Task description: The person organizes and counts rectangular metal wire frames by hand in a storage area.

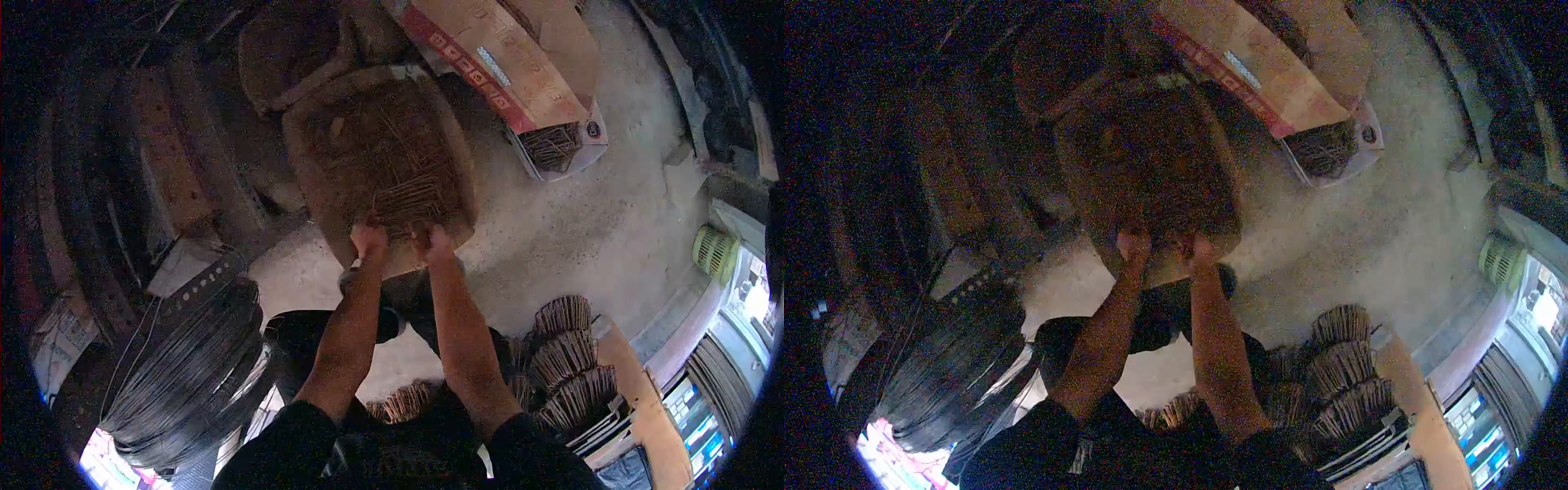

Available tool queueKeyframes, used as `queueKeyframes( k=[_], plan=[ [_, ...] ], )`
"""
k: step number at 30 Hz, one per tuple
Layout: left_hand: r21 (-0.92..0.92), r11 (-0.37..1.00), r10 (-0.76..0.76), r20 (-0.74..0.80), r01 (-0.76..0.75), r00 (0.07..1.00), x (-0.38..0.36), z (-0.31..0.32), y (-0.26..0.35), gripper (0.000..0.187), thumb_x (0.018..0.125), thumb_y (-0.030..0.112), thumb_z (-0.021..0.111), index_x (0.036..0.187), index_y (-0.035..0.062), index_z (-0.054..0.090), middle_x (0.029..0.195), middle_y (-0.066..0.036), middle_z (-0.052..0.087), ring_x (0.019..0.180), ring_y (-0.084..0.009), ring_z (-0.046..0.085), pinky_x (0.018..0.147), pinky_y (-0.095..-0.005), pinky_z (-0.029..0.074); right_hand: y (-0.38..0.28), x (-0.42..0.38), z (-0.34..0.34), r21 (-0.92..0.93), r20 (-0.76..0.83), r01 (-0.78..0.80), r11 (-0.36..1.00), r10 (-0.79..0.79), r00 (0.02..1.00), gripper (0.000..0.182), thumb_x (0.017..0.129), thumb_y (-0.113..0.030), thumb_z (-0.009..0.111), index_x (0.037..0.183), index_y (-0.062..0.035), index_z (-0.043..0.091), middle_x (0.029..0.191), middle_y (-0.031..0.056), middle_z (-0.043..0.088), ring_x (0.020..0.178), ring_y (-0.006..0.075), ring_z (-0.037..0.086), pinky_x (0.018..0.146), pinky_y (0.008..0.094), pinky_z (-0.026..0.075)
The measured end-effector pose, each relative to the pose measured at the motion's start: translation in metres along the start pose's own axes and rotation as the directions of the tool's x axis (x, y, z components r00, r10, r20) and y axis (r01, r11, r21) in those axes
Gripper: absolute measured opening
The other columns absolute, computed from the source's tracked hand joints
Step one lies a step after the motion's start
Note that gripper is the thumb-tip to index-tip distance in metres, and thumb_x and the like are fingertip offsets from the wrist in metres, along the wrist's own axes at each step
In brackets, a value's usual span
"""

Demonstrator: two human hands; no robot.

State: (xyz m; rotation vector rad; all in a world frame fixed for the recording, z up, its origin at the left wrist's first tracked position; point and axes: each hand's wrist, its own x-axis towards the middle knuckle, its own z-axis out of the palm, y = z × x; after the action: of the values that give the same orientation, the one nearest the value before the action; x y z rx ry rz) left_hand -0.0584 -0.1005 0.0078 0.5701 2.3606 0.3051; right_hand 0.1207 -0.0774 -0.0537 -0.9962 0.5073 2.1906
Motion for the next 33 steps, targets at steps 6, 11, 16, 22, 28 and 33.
queueKeyframes(
  k=[6, 11, 16, 22, 28, 33],
  plan=[
    [0.012, 0.994, 0.110, -0.060, -0.109, 0.992, -0.016, -0.003, -0.006, 0.026, 0.100, 0.021, 0.064, 0.111, 0.0031, 0.078, 0.125, -0.014, 0.071, 0.103, -0.0289, 0.071, 0.083, -0.0448, 0.061, 0.006, -0.005, 0.001, -0.051, -0.250, 0.246, 0.968, -0.251, 0.935, 0.055, 0.110, -0.048, 0.041, 0.126, 0.0000, 0.062, 0.102, 0.0166, 0.072, 0.074, 0.0227, 0.064, 0.066, 0.0382, 0.054],
    [-0.783, 0.556, 0.204, -0.196, -0.278, 0.959, -0.022, 0.025, -0.031, 0.027, 0.102, 0.023, 0.068, 0.118, 0.0037, 0.077, 0.121, -0.010, 0.074, 0.100, -0.0222, 0.070, 0.085, -0.0405, 0.060, 0.002, 0.002, 0.028, -0.956, 0.034, 0.285, 0.062, -0.947, 0.321, 0.041, 0.102, -0.036, 0.069, 0.128, -0.0032, 0.066, 0.105, 0.0090, 0.072, 0.100, 0.0219, 0.066, 0.091, 0.0380, 0.054],
    [-0.673, 0.713, 0.101, -0.181, -0.198, 0.978, -0.097, -0.076, 0.070, 0.031, 0.099, 0.024, 0.076, 0.119, 0.0006, 0.076, 0.114, -0.008, 0.076, 0.102, -0.0153, 0.068, 0.091, -0.0342, 0.054, -0.027, -0.125, 0.175, -0.669, -0.007, 0.553, 0.497, -0.748, 0.663, 0.029, 0.094, -0.021, 0.079, 0.119, -0.0073, 0.073, 0.107, 0.0040, 0.073, 0.097, 0.0164, 0.067, 0.085, 0.0334, 0.056],
    [-0.709, 0.669, 0.199, -0.118, -0.223, 0.973, -0.230, -0.242, 0.172, 0.025, 0.101, 0.014, 0.071, 0.120, -0.0018, 0.075, 0.111, -0.010, 0.076, 0.105, -0.0212, 0.068, 0.095, -0.0320, 0.053, -0.051, -0.287, 0.278, -0.672, -0.143, 0.333, 0.662, -0.556, 0.819, 0.030, 0.089, -0.022, 0.085, 0.116, -0.0140, 0.073, 0.097, -0.0045, 0.068, 0.081, 0.0082, 0.058, 0.065, 0.0258, 0.044],
    [-0.611, 0.689, 0.374, -0.160, -0.389, 0.913, -0.344, -0.402, 0.229, 0.024, 0.096, 0.011, 0.075, 0.116, -0.0027, 0.075, 0.091, -0.013, 0.071, 0.084, -0.0185, 0.065, 0.078, -0.0320, 0.051, -0.045, -0.424, 0.389, -0.552, 0.022, 0.304, 0.776, -0.351, 0.936, 0.018, 0.095, -0.025, 0.078, 0.111, -0.0179, 0.071, 0.095, -0.0074, 0.066, 0.070, 0.0052, 0.053, 0.062, 0.0237, 0.041],
    [-0.486, 0.642, 0.488, -0.338, -0.594, 0.805, -0.428, -0.546, 0.257, 0.023, 0.093, 0.008, 0.076, 0.114, -0.0019, 0.076, 0.087, -0.014, 0.071, 0.080, -0.0206, 0.067, 0.075, -0.0317, 0.052, -0.017, -0.515, 0.488, -0.681, 0.152, 0.359, 0.638, -0.356, 0.922, 0.026, 0.098, -0.025, 0.074, 0.123, -0.0176, 0.071, 0.103, -0.0068, 0.068, 0.079, 0.0060, 0.057, 0.063, 0.0230, 0.041]
  ],
)
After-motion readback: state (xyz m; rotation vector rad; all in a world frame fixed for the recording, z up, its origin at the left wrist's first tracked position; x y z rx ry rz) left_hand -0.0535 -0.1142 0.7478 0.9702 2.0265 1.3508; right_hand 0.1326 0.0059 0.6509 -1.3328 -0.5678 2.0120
